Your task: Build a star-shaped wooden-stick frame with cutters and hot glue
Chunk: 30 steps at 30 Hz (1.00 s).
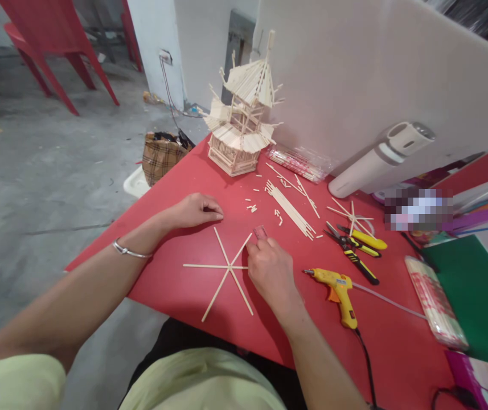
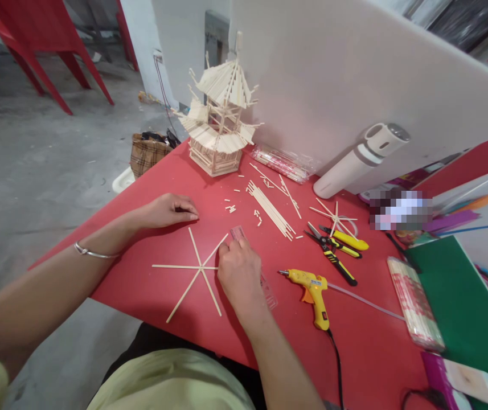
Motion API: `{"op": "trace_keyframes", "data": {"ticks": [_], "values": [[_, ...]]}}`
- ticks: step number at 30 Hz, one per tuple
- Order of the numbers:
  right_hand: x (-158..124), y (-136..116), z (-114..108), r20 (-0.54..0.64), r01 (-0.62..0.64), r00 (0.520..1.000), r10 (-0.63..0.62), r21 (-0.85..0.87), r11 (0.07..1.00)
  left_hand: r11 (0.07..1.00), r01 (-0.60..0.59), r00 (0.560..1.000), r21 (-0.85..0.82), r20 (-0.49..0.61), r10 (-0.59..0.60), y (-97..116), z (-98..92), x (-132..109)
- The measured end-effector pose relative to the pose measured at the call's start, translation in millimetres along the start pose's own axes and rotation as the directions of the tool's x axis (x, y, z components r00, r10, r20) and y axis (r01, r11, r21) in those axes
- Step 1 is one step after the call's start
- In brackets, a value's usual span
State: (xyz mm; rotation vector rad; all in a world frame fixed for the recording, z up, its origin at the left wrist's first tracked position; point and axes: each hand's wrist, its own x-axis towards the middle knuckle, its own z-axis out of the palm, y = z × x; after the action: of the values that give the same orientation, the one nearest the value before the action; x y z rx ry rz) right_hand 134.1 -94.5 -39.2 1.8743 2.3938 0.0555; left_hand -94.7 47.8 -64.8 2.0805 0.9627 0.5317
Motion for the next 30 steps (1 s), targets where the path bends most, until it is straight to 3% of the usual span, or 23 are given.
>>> {"op": "trace_keyframes", "data": {"ticks": [25, 30], "values": [[-0.1, 0.6, 3.3, -0.031, 0.012, 0.999, -0.012, 0.013, 1.0, 1.0, -0.014, 1.0, 0.0, -0.007, 0.014, -0.7, 0.0, 0.4], [0.2, -0.2, 2.2, -0.025, 0.013, 1.0, -0.012, 0.018, 1.0, 0.996, -0.084, 0.98, 0.025, -0.176, 0.087, 0.4, 5.9, -2.2]]}}
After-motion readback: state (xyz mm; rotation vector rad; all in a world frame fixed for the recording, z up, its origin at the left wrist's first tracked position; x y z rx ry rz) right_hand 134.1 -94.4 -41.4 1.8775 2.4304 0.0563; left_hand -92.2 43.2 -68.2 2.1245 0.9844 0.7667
